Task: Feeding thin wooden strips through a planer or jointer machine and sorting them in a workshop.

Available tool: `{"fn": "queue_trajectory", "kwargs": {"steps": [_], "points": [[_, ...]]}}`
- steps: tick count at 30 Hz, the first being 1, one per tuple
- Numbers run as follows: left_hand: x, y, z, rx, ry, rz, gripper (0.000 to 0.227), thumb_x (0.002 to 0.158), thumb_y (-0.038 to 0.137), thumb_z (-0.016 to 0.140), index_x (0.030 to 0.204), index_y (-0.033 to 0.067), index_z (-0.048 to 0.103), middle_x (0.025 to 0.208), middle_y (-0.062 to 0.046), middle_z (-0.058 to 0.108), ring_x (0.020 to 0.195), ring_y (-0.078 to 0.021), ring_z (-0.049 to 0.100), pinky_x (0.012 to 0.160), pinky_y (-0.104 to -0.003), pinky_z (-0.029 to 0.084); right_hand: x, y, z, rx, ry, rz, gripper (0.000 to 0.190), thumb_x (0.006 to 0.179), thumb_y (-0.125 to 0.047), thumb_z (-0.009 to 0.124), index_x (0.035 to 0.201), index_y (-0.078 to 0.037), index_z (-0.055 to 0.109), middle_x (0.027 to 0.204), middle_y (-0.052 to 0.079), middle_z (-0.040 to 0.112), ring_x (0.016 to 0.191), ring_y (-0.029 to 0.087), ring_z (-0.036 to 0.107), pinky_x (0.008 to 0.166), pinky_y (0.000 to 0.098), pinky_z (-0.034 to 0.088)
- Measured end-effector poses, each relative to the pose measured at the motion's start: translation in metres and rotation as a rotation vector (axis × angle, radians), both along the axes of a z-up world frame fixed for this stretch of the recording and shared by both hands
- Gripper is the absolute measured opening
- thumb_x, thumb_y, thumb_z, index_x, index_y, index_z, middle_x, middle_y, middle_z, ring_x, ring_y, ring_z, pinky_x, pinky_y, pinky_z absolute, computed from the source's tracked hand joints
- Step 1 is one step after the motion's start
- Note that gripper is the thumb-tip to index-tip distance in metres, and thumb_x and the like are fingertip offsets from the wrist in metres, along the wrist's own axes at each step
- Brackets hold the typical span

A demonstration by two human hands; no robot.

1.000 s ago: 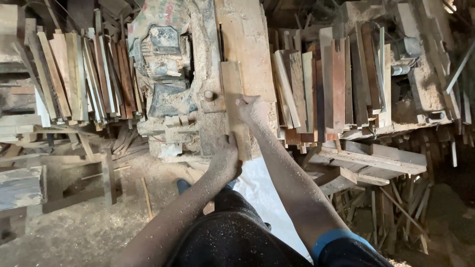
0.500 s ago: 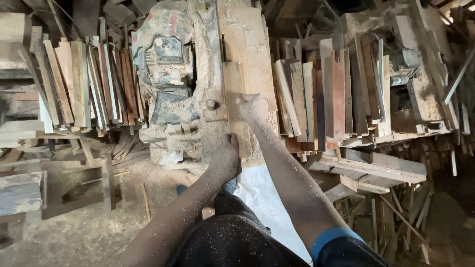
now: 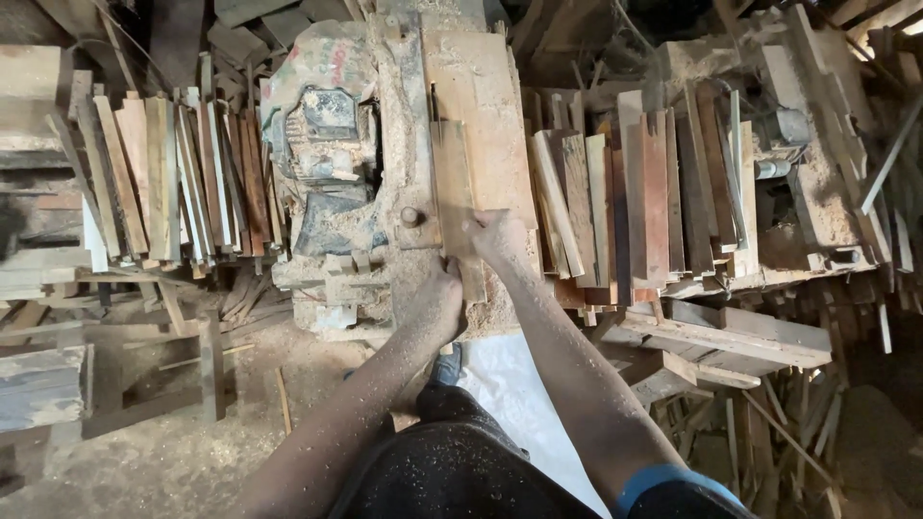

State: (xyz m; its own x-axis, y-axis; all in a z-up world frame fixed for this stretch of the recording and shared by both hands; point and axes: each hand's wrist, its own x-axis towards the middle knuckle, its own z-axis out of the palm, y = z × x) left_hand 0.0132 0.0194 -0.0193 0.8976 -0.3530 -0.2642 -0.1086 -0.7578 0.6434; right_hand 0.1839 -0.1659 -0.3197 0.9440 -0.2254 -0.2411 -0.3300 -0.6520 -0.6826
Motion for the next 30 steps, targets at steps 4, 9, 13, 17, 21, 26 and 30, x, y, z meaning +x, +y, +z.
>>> {"fn": "queue_trajectory", "kwargs": {"steps": [4,9,13,17,21,26,30], "points": [[0.014,0.002,-0.009,0.039,0.008,-0.068,0.063,0.077,-0.003,0.073,0.134,-0.0165,0.048,0.121,-0.031,0.053,0.101,-0.0498,0.07,0.084,-0.051,0.062,0.03,-0.013,-0.055,0.006,-0.011,-0.059,0.027,0.083,-0.04,0.077,0.108,-0.03,0.081,0.101,0.004,0.079,0.107,0.033,0.072,0.091,0.0498,0.06],[0.035,-0.008,-0.044,0.075,-0.023,-0.004,0.067,0.079,0.016,0.084,0.13,-0.0112,0.051,0.123,-0.029,0.051,0.106,-0.0503,0.067,0.09,-0.053,0.06,0.063,-0.009,-0.104,0.004,0.002,-0.073,0.025,0.084,-0.036,0.078,0.107,-0.029,0.081,0.098,0.005,0.08,0.105,0.032,0.073,0.091,0.0469,0.06],[0.045,0.001,-0.011,0.028,0.001,-0.019,0.062,0.081,0.013,0.084,0.126,-0.0123,0.05,0.122,-0.031,0.047,0.101,-0.052,0.069,0.087,-0.054,0.062,0.061,-0.004,-0.052,0.013,-0.017,-0.083,0.026,0.083,-0.035,0.079,0.108,-0.027,0.082,0.099,0.006,0.08,0.107,0.034,0.073,0.094,0.0467,0.059],[0.061,0.0,-0.033,0.153,-0.092,-0.079,0.064,0.078,0.016,0.085,0.126,-0.012,0.053,0.122,-0.028,0.05,0.104,-0.0515,0.068,0.088,-0.052,0.062,0.078,-0.005,-0.055,0.074,-0.051,-0.074,0.03,0.085,-0.033,0.078,0.112,-0.019,0.081,0.1,0.011,0.08,0.105,0.035,0.074,0.089,0.0461,0.06],[0.07,-0.001,-0.062,0.132,-0.093,-0.065,0.061,0.076,0.007,0.082,0.127,-0.0112,0.053,0.123,-0.028,0.049,0.105,-0.0513,0.066,0.091,-0.052,0.061,0.083,-0.008,-0.056,0.017,-0.018,-0.018,0.029,0.086,-0.039,0.076,0.112,-0.026,0.08,0.1,0.007,0.08,0.106,0.032,0.073,0.093,0.0462,0.06],[0.069,0.004,0.008,0.136,-0.059,-0.073,0.055,0.078,0.001,0.077,0.125,-0.0168,0.054,0.125,-0.032,0.048,0.106,-0.0533,0.066,0.093,-0.054,0.06,0.092,-0.007,-0.05,0.019,-0.024,-0.024,0.029,0.086,-0.037,0.076,0.113,-0.026,0.08,0.103,0.007,0.08,0.108,0.033,0.073,0.094,0.0464,0.06],[0.087,0.002,0.006,0.173,-0.03,-0.079,0.048,0.08,0.001,0.076,0.121,-0.0149,0.057,0.13,-0.033,0.046,0.103,-0.0499,0.069,0.094,-0.053,0.06,0.113,-0.008,-0.057,-0.034,-0.034,-0.002,0.027,0.086,-0.035,0.075,0.111,-0.026,0.08,0.104,0.008,0.079,0.109,0.034,0.072,0.097,0.0472,0.059]]}}
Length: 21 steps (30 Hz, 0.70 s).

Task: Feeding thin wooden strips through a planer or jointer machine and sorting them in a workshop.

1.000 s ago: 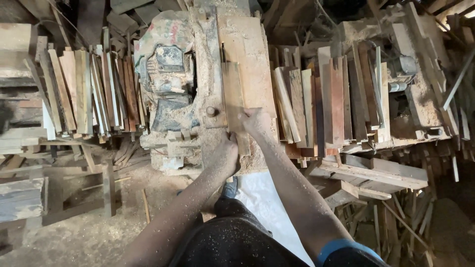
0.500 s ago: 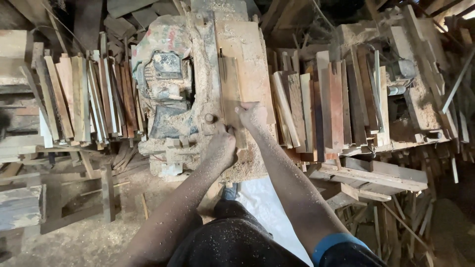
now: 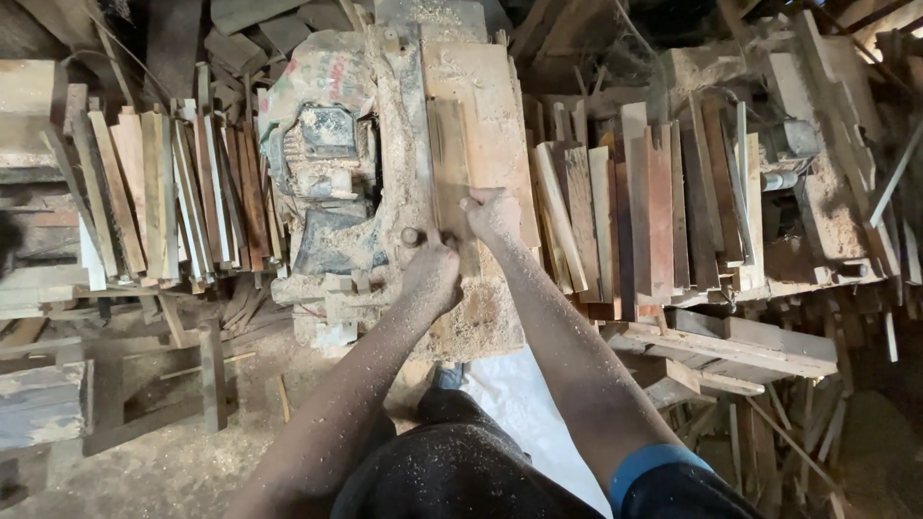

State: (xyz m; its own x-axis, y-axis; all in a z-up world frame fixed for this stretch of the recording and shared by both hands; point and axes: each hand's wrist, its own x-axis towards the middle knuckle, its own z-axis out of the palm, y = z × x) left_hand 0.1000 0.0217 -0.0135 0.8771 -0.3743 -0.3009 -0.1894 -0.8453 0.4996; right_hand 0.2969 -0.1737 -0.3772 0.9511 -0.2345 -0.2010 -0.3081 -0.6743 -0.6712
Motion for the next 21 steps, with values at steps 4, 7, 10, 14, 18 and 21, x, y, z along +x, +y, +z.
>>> {"fn": "queue_trajectory", "kwargs": {"steps": [4,7,10,14,18,21], "points": [[0.011,-0.002,-0.026,-0.024,0.054,0.035,0.046,0.079,0.0,0.073,0.121,-0.0123,0.058,0.131,-0.032,0.046,0.101,-0.049,0.071,0.091,-0.054,0.06,0.005,-0.004,0.011,0.009,0.008,-0.014,0.029,0.086,-0.036,0.075,0.112,-0.025,0.08,0.105,0.009,0.079,0.11,0.035,0.072,0.097,0.0483,0.059],[0.022,-0.006,-0.032,-0.023,0.081,0.058,0.045,0.081,-0.001,0.069,0.122,-0.0121,0.056,0.131,-0.03,0.048,0.101,-0.0471,0.072,0.091,-0.053,0.06,-0.001,0.005,0.045,-0.003,0.014,-0.011,0.027,0.085,-0.039,0.075,0.11,-0.03,0.08,0.103,0.004,0.079,0.108,0.032,0.072,0.097,0.0473,0.059],[0.042,-0.016,-0.099,0.043,0.073,0.049,0.048,0.077,0.006,0.073,0.122,-0.0017,0.06,0.125,-0.021,0.058,0.104,-0.0473,0.071,0.084,-0.053,0.062,0.001,0.017,0.065,0.0,0.003,-0.029,0.032,0.084,-0.038,0.075,0.113,-0.026,0.079,0.108,0.007,0.079,0.111,0.034,0.072,0.099,0.048,0.058],[0.056,-0.027,-0.122,0.106,0.091,0.103,0.054,0.075,0.007,0.079,0.126,0.0025,0.06,0.131,-0.016,0.047,0.111,-0.0562,0.059,0.085,-0.064,0.059,0.017,0.018,0.059,-0.023,0.001,-0.032,0.029,0.085,-0.036,0.074,0.112,-0.026,0.08,0.11,0.008,0.079,0.112,0.036,0.071,0.101,0.0501,0.057],[0.055,-0.022,-0.052,0.11,0.193,0.166,0.058,0.078,0.006,0.074,0.133,0.009,0.056,0.139,-0.01,0.041,0.118,-0.0557,0.056,0.092,-0.067,0.053,0.037,0.028,0.072,-0.011,-0.01,-0.055,0.032,0.084,-0.037,0.076,0.114,-0.024,0.08,0.111,0.009,0.079,0.114,0.035,0.071,0.102,0.0482,0.057],[0.04,-0.02,0.0,0.184,0.176,0.127,0.067,0.08,0.007,0.077,0.141,0.0089,0.048,0.149,-0.012,0.032,0.118,-0.0487,0.061,0.1,-0.068,0.046,-0.042,0.057,0.251,-0.082,0.004,-0.049,0.031,0.083,-0.039,0.076,0.112,-0.029,0.08,0.11,0.005,0.079,0.11,0.035,0.072,0.1,0.0475,0.058]]}}
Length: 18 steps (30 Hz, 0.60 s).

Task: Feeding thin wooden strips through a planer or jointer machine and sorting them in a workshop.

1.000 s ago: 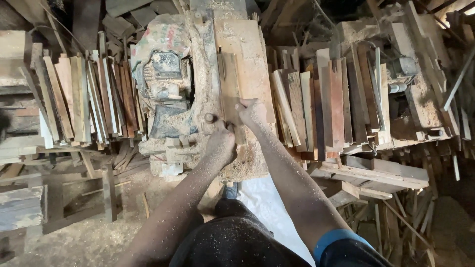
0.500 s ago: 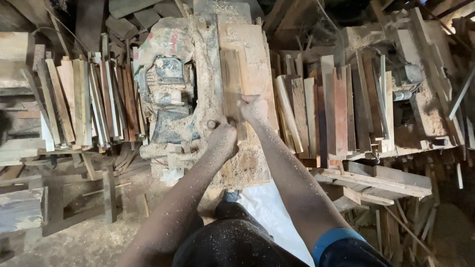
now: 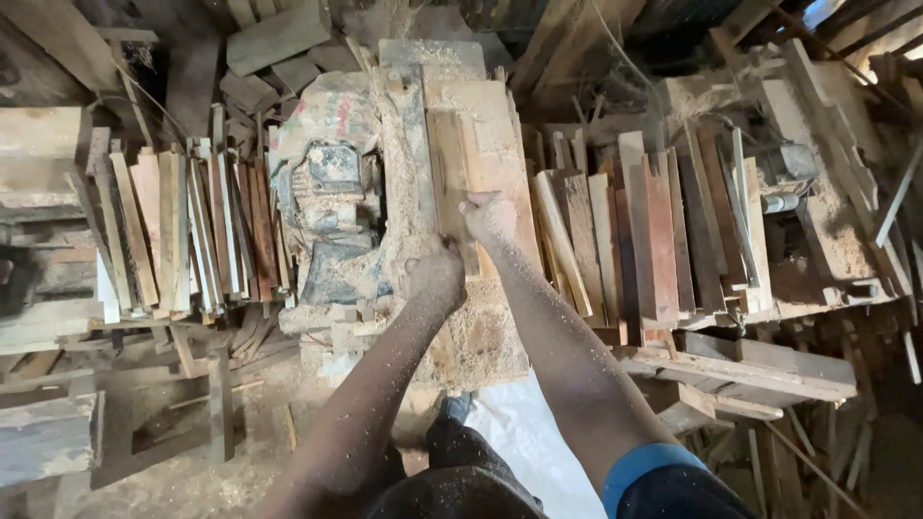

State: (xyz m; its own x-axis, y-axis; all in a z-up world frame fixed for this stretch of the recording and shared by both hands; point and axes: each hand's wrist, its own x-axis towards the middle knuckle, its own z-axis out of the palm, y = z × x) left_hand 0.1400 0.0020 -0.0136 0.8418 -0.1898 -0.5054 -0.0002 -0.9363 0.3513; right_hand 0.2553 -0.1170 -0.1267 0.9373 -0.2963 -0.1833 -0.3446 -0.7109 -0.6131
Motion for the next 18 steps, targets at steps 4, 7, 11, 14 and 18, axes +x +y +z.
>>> {"fn": "queue_trajectory", "kwargs": {"steps": [4,7,11,14,18], "points": [[-0.059,0.005,0.049,-0.27,-0.067,0.193,0.03,0.105,0.023,0.042,0.125,0.0006,0.045,0.121,-0.024,0.063,0.113,-0.0481,0.067,0.096,-0.06,0.053,-0.063,-0.009,0.04,-0.011,0.056,0.011,0.038,0.082,-0.043,0.077,0.117,-0.028,0.079,0.115,0.003,0.079,0.113,0.031,0.073,0.104,0.044,0.056],[-0.136,0.012,0.066,-0.004,-0.288,0.053,0.06,0.079,0.041,0.081,0.117,0.0051,0.052,0.11,-0.016,0.062,0.108,-0.0397,0.068,0.084,-0.046,0.06,-0.154,-0.036,-0.047,0.046,0.065,0.031,0.03,0.082,-0.037,0.076,0.11,-0.026,0.081,0.103,0.005,0.08,0.107,0.034,0.073,0.097,0.0486,0.059],[-0.17,0.019,0.032,-0.438,-0.028,0.402,0.04,0.089,0.027,0.063,0.112,-0.0036,0.051,0.109,-0.028,0.065,0.107,-0.0498,0.067,0.088,-0.055,0.057,-0.22,-0.057,-0.023,0.163,-0.027,0.098,0.023,0.09,-0.029,0.074,0.112,-0.029,0.081,0.096,0.002,0.081,0.097,0.026,0.075,0.089,0.0404,0.059],[-0.181,0.03,0.058,-0.735,0.244,0.72,0.029,0.089,0.029,0.06,0.094,0.0007,0.059,0.08,-0.021,0.061,0.07,-0.0356,0.062,0.059,-0.039,0.046,-0.247,-0.031,0.116,0.286,-0.05,0.164,0.045,0.091,-0.015,0.066,0.134,-0.027,0.068,0.109,0.013,0.074,0.098,0.03,0.074,0.09,0.0412,0.061],[-0.167,0.046,0.105,-1.12,0.453,0.841,0.033,0.089,0.034,0.068,0.072,0.0066,0.059,0.042,-0.018,0.053,0.028,-0.0254,0.052,0.026,-0.027,0.034,-0.232,-0.04,0.08,0.101,-0.439,0.436,0.045,0.097,-0.007,0.061,0.137,-0.026,0.07,0.136,0.02,0.062,0.129,0.044,0.058,0.109,0.0512,0.053]]}}
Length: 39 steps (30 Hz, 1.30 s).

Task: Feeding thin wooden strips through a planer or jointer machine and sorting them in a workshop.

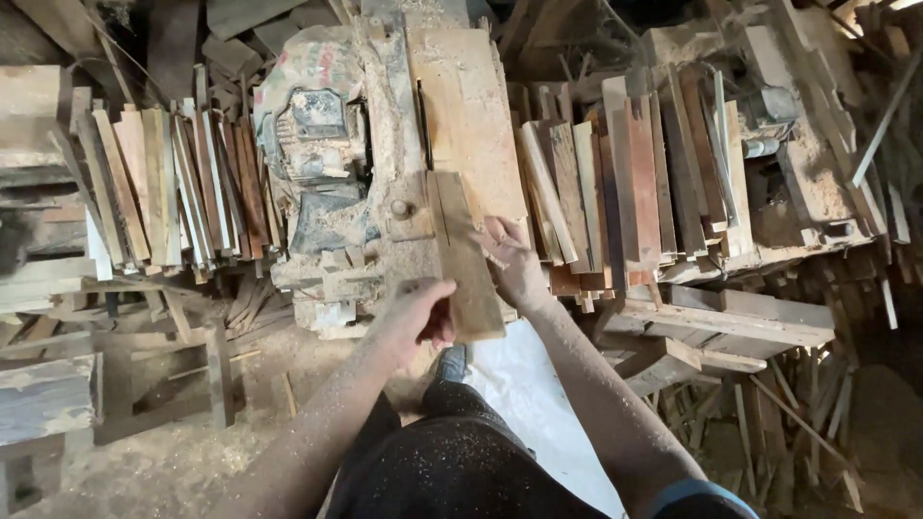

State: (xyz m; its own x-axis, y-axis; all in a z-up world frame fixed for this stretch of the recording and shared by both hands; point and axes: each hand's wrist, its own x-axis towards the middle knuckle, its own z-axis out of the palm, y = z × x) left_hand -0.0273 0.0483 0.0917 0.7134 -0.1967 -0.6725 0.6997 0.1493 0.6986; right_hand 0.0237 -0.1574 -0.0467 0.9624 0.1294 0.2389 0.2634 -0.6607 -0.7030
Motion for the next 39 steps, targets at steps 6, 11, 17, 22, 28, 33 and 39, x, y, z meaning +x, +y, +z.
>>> {"fn": "queue_trajectory", "kwargs": {"steps": [6,11,17,22,28,33,39], "points": [[0.024,0.014,0.062,0.627,-0.705,-0.272,0.049,0.1,0.02,0.051,0.147,0.0058,0.053,0.124,-0.027,0.066,0.108,-0.0398,0.07,0.087,-0.046,0.064,0.048,-0.001,0.08,0.231,-0.17,-0.203,0.016,0.099,-0.026,0.075,0.094,-0.012,0.072,0.071,0.01,0.069,0.069,0.026,0.075,0.059,0.0364,0.058],[0.007,-0.014,-0.057,0.446,-0.451,-0.4,0.041,0.102,0.022,0.051,0.135,-0.0012,0.059,0.095,-0.026,0.074,0.082,-0.0366,0.074,0.065,-0.044,0.061,0.075,-0.044,-0.106,0.187,0.167,-0.255,0.023,0.096,-0.033,0.073,0.083,-0.015,0.077,0.065,0.004,0.064,0.064,0.014,0.06,0.058,0.0348,0.048],[-0.029,-0.027,-0.147,0.767,-0.603,-0.314,0.026,0.09,0.026,0.067,0.106,0.0072,0.061,0.087,-0.022,0.068,0.081,-0.0396,0.073,0.062,-0.044,0.06,0.049,-0.007,-0.126,-0.012,0.246,-0.32,0.04,0.088,-0.043,0.077,0.055,-0.024,0.066,0.044,-0.003,0.051,0.047,0.009,0.052,0.045,0.0282,0.034],[-0.033,-0.027,-0.089,0.821,-0.514,-0.429,0.089,0.08,0.027,0.083,0.147,0.0019,0.03,0.131,-0.03,0.048,0.112,-0.0543,0.063,0.094,-0.055,0.062,0.072,-0.002,-0.165,0.09,0.349,-0.373,0.023,0.084,-0.038,0.079,0.066,-0.024,0.077,0.052,0.003,0.061,0.054,0.017,0.064,0.05,0.0317,0.044],[-0.026,-0.032,-0.129,0.795,-0.621,-0.55,0.113,0.067,0.009,0.092,0.152,-0.003,0.019,0.128,-0.032,0.041,0.116,-0.0607,0.057,0.098,-0.058,0.059,0.129,-0.01,-0.261,0.127,0.31,-0.383,0.013,0.08,-0.035,0.082,0.078,-0.022,0.082,0.061,0.005,0.069,0.065,0.019,0.071,0.057,0.0344,0.051],[-0.022,-0.037,-0.147,0.786,-0.565,-0.683,0.108,0.071,-0.01,0.081,0.156,-0.0084,0.015,0.127,-0.033,0.038,0.113,-0.0627,0.057,0.095,-0.059,0.059,0.122,0.0,-0.197,0.04,0.466,-0.455,0.025,0.081,-0.038,0.082,0.1,-0.02,0.083,0.087,0.009,0.079,0.095,0.035,0.076,0.08,0.0427,0.061],[-0.009,-0.023,-0.092,0.806,-0.611,-0.755,0.106,0.071,-0.004,0.08,0.154,-0.0115,0.016,0.126,-0.029,0.04,0.115,-0.0565,0.056,0.093,-0.053,0.059,0.139,-0.001,-0.201,0.009,0.507,-0.465,0.032,0.082,-0.043,0.082,0.106,-0.022,0.082,0.096,0.007,0.08,0.102,0.033,0.075,0.088,0.0464,0.062]]}}
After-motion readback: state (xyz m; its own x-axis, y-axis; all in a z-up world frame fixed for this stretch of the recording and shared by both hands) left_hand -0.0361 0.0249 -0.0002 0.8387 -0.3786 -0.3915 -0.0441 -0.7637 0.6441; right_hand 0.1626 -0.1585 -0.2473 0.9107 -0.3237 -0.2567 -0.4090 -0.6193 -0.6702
